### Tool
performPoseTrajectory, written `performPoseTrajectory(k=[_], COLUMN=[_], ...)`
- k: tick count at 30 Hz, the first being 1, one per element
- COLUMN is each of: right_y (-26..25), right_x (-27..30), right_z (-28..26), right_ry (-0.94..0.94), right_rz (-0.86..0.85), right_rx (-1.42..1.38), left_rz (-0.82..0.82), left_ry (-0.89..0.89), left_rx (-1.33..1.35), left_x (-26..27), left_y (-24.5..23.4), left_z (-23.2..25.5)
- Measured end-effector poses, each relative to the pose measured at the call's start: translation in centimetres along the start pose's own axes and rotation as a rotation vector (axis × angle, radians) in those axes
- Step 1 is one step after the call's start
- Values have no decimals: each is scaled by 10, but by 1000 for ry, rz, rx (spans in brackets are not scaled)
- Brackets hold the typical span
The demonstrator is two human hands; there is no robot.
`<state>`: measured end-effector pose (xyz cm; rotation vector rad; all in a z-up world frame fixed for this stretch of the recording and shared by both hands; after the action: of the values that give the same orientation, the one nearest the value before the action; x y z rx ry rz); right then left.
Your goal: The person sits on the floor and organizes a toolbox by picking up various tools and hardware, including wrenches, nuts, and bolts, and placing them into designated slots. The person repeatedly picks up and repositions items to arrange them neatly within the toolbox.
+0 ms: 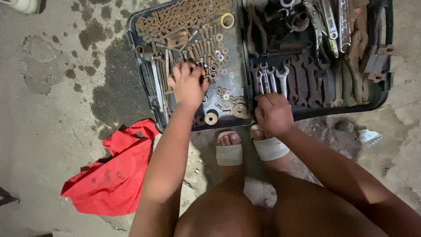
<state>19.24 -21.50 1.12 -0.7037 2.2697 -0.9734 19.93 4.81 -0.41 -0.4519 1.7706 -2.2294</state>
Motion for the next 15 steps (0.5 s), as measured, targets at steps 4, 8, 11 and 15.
performPoseTrajectory(k=[4,8,11,15], right_y=[0,0,2,4], right_x=[0,-1,2,3], right_z=[1,1,3,3], right_ry=[12,15,17,0], right_rz=[-14,-4,-6,4], right_rx=[-13,-7,-5,12], left_rz=[-96,31,1,21], left_ry=[-318,-321,-273,-216], left_rx=[177,255,252,242], left_x=[8,22,29,31], left_y=[4,-20,-20,-20], left_z=[-41,-71,-80,-76])
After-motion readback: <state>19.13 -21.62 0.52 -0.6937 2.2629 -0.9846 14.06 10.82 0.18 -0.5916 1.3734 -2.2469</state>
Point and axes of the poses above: each hand's wrist, its own x-axis away from the middle knuckle, its own y-axis out of the palm, z = x × y, the point moved 9 cm from there along -x, towards the middle knuckle, and after that the axes turned 9 degrees about -y, right-handed, at the moved point
